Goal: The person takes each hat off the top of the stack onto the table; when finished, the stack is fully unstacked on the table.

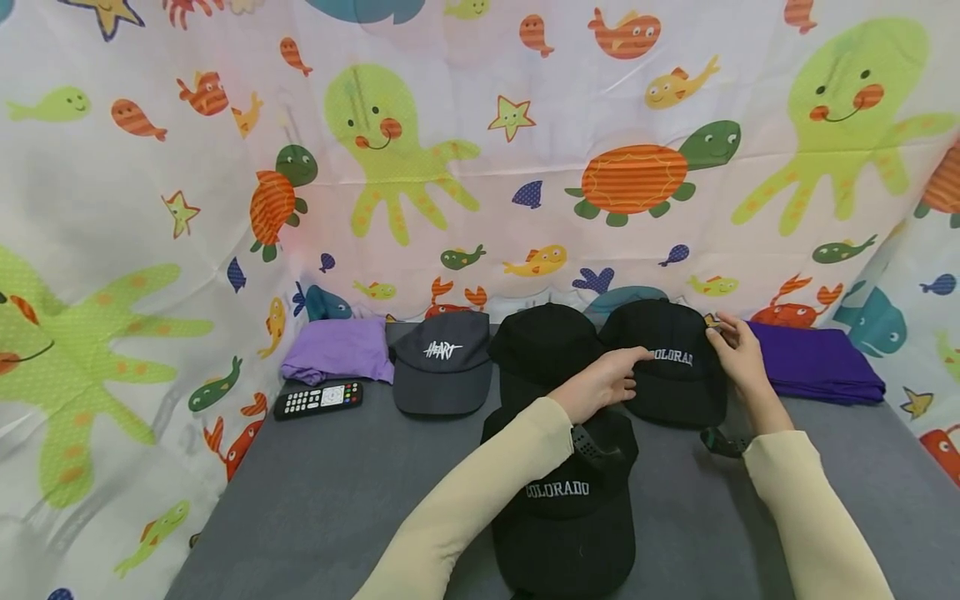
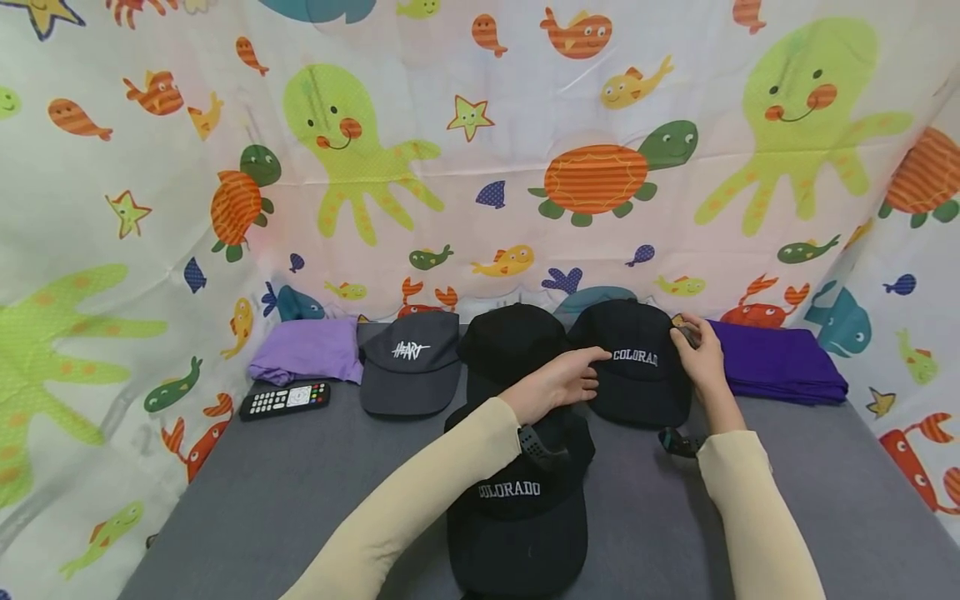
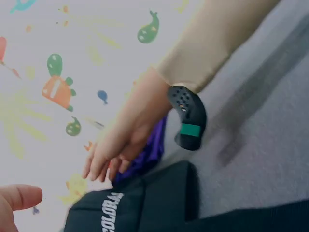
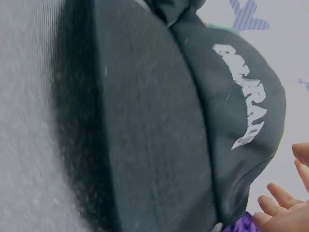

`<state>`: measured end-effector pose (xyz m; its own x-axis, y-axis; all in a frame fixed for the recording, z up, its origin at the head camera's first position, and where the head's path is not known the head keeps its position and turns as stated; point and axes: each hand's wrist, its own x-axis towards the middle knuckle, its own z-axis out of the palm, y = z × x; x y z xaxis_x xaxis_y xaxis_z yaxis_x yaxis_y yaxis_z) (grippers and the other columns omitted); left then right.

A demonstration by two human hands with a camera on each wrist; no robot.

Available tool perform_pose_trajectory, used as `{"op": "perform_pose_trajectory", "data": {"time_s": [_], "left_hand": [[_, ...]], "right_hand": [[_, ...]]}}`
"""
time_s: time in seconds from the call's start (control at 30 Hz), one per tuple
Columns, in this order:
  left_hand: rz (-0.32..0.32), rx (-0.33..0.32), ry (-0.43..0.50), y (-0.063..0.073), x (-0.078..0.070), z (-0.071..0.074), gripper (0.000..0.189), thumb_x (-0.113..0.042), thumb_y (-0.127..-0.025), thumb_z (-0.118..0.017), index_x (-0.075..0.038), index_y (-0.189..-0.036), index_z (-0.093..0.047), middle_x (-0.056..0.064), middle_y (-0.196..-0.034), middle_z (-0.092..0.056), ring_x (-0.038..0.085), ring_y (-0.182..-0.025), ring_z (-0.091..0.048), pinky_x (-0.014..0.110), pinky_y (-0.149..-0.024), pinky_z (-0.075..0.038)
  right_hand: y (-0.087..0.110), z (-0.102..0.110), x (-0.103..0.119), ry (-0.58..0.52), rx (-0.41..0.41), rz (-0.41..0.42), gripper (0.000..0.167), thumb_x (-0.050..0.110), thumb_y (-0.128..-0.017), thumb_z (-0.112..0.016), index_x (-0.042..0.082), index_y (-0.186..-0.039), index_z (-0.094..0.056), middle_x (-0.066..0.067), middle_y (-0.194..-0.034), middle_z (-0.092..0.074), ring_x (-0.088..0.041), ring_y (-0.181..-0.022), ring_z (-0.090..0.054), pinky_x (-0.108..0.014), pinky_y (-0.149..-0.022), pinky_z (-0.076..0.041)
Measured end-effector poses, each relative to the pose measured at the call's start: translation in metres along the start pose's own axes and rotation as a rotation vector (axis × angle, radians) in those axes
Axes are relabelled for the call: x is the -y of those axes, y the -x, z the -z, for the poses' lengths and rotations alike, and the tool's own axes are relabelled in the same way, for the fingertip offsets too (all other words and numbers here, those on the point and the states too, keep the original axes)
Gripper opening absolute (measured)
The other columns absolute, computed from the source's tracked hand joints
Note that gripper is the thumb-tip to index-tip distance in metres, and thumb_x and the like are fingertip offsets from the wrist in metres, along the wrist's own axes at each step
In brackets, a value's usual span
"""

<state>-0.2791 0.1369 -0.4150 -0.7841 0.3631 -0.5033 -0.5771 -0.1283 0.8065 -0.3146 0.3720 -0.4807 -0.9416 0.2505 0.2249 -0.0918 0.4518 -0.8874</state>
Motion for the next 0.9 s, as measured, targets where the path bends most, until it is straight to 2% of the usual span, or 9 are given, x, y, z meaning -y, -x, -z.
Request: {"op": "perform_pose_trajectory", "data": {"time_s": [0.1,0.2,0.23,0.3,0.47,0.6,0.7,0.77,0.9], "left_hand": [[-0.047,0.048,-0.067,0.008,-0.004,0.002,0.054,-0.024,-0.089,-0.062,-0.005,-0.135,-0.043,0.018,-0.143,-0.032,0.037,-0.132,-0.032,0.046,-0.107,-0.03],[-0.101,0.092,-0.132,0.015,-0.009,0.004,0.055,-0.026,-0.091,-0.06,-0.01,-0.139,-0.04,0.014,-0.144,-0.034,0.035,-0.132,-0.033,0.046,-0.106,-0.031],[-0.12,0.106,-0.153,0.017,-0.01,0.005,0.056,-0.026,-0.091,-0.059,-0.011,-0.14,-0.038,0.013,-0.144,-0.034,0.034,-0.132,-0.033,0.046,-0.107,-0.031],[-0.149,0.126,-0.191,0.022,-0.012,0.007,0.058,-0.027,-0.092,-0.058,-0.013,-0.142,-0.035,0.011,-0.144,-0.035,0.033,-0.132,-0.035,0.045,-0.107,-0.031],[-0.211,0.168,-0.309,0.033,-0.014,0.017,0.057,-0.032,-0.093,-0.056,-0.018,-0.143,-0.034,0.003,-0.144,-0.037,0.026,-0.13,-0.039,0.043,-0.106,-0.032],[-0.282,0.208,-0.414,0.042,-0.012,0.03,0.055,-0.035,-0.094,-0.053,-0.022,-0.143,-0.033,0.003,-0.144,-0.037,0.021,-0.131,-0.039,0.042,-0.107,-0.031],[-0.372,0.205,-0.489,0.048,-0.009,0.039,0.052,-0.034,-0.095,-0.051,-0.023,-0.143,-0.034,0.004,-0.143,-0.039,0.017,-0.131,-0.038,0.04,-0.107,-0.032],[-0.438,0.194,-0.527,0.053,-0.006,0.045,0.05,-0.033,-0.096,-0.051,-0.022,-0.142,-0.035,0.004,-0.142,-0.041,0.016,-0.13,-0.039,0.038,-0.105,-0.033],[-0.553,0.189,-0.557,0.063,-0.002,0.06,0.047,-0.029,-0.096,-0.05,-0.023,-0.141,-0.037,0.002,-0.14,-0.044,0.014,-0.125,-0.046,0.032,-0.103,-0.037]], "right_hand": [[0.005,0.0,0.01,-0.003,0.005,0.03,0.054,0.027,-0.097,-0.046,0.001,-0.142,-0.032,-0.03,-0.139,-0.035,-0.036,-0.13,-0.036,-0.01,-0.093,-0.035],[0.011,-0.002,0.021,-0.017,-0.003,0.081,0.051,0.024,-0.096,-0.049,0.001,-0.14,-0.036,-0.02,-0.134,-0.043,-0.02,-0.123,-0.045,-0.002,-0.083,-0.035],[0.013,-0.003,0.025,-0.024,-0.005,0.096,0.049,0.023,-0.096,-0.05,0.002,-0.139,-0.039,-0.016,-0.131,-0.046,-0.014,-0.118,-0.047,-0.002,-0.082,-0.035],[0.017,-0.005,0.031,-0.034,-0.003,0.124,0.047,0.021,-0.096,-0.051,0.001,-0.137,-0.04,-0.015,-0.128,-0.047,-0.012,-0.115,-0.047,-0.002,-0.082,-0.035],[0.027,-0.011,0.044,-0.05,0.046,0.168,0.048,0.02,-0.097,-0.05,-0.001,-0.138,-0.038,-0.02,-0.131,-0.043,-0.027,-0.125,-0.041,-0.002,-0.088,-0.033],[0.036,-0.017,0.053,-0.073,0.082,0.222,0.048,0.02,-0.097,-0.05,-0.002,-0.137,-0.038,-0.018,-0.132,-0.044,-0.024,-0.125,-0.041,-0.004,-0.092,-0.032],[0.045,-0.021,0.061,-0.101,0.116,0.227,0.046,0.021,-0.097,-0.05,0.001,-0.137,-0.04,-0.015,-0.134,-0.043,-0.022,-0.125,-0.041,-0.004,-0.091,-0.032],[0.05,-0.023,0.063,-0.118,0.137,0.235,0.045,0.02,-0.096,-0.05,0.001,-0.136,-0.041,-0.009,-0.132,-0.046,-0.019,-0.124,-0.042,-0.004,-0.09,-0.033],[0.06,-0.029,0.069,-0.116,0.168,0.281,0.043,0.015,-0.096,-0.052,-0.001,-0.134,-0.042,0.006,-0.125,-0.049,-0.005,-0.117,-0.045,-0.005,-0.088,-0.036]]}}
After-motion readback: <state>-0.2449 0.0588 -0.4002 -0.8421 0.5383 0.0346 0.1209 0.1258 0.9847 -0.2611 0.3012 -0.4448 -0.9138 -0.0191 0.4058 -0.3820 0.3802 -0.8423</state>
